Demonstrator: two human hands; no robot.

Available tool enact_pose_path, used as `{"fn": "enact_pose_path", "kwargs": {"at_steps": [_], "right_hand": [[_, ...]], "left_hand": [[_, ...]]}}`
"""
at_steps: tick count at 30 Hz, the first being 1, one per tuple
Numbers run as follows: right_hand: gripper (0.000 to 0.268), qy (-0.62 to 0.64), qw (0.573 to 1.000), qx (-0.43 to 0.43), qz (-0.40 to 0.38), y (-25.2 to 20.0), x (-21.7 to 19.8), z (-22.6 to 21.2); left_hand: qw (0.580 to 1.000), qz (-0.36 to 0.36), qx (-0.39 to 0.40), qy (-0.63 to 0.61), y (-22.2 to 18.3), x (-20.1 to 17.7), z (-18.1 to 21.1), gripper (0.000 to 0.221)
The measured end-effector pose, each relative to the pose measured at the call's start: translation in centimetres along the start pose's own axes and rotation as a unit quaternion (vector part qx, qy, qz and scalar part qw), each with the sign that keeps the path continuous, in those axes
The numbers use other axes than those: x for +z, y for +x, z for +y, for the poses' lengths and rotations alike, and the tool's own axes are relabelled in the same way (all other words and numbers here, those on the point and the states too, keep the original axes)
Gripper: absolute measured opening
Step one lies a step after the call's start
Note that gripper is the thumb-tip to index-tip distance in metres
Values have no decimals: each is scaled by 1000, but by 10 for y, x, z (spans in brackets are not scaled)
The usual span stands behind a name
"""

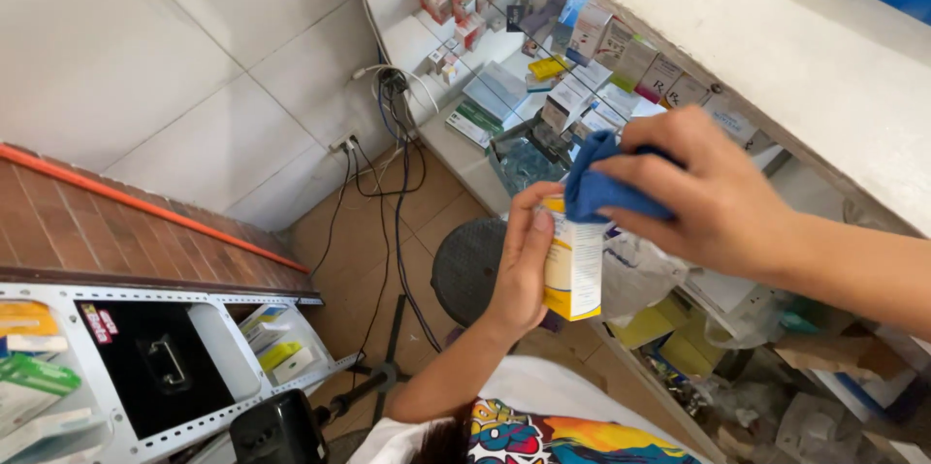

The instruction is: Wiping down medicine boxes with a blue cloth and organizing them on pharmacy shelves.

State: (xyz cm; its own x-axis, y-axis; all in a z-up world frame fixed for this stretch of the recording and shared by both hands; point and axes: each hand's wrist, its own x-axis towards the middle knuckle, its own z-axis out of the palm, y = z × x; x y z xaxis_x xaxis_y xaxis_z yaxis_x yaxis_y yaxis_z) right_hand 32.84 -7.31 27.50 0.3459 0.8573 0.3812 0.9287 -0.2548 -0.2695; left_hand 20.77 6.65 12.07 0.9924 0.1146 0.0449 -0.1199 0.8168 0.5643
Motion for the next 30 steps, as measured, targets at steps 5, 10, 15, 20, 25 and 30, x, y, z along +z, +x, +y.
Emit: {"fn": "enact_pose_path", "kwargs": {"at_steps": [5, 10, 15, 20, 25, 30], "right_hand": [[44, 12, 990, -135, -49, -18, 21, -20], [42, 3, 938, -324, -122, -34, 15, -35], [54, 67, 971, -219, -63, -19, -12, -18], [45, -26, 979, -197, -53, -30, -5, -23], [43, 63, 958, -238, -145, -48, 3, -49], [45, 37, 957, -248, -149, -32, -3, -45]], "left_hand": [[993, 88, -21, -72, 6, 4, 10, 46], [990, 120, 56, -48, -2, 7, 9, 48], [983, 47, 107, -142, -20, 22, -15, 42], [979, 92, 108, -146, -45, 38, -45, 44], [972, 86, 193, -105, -54, 43, -30, 44], [977, 106, 144, -117, -66, 49, -28, 49]]}}
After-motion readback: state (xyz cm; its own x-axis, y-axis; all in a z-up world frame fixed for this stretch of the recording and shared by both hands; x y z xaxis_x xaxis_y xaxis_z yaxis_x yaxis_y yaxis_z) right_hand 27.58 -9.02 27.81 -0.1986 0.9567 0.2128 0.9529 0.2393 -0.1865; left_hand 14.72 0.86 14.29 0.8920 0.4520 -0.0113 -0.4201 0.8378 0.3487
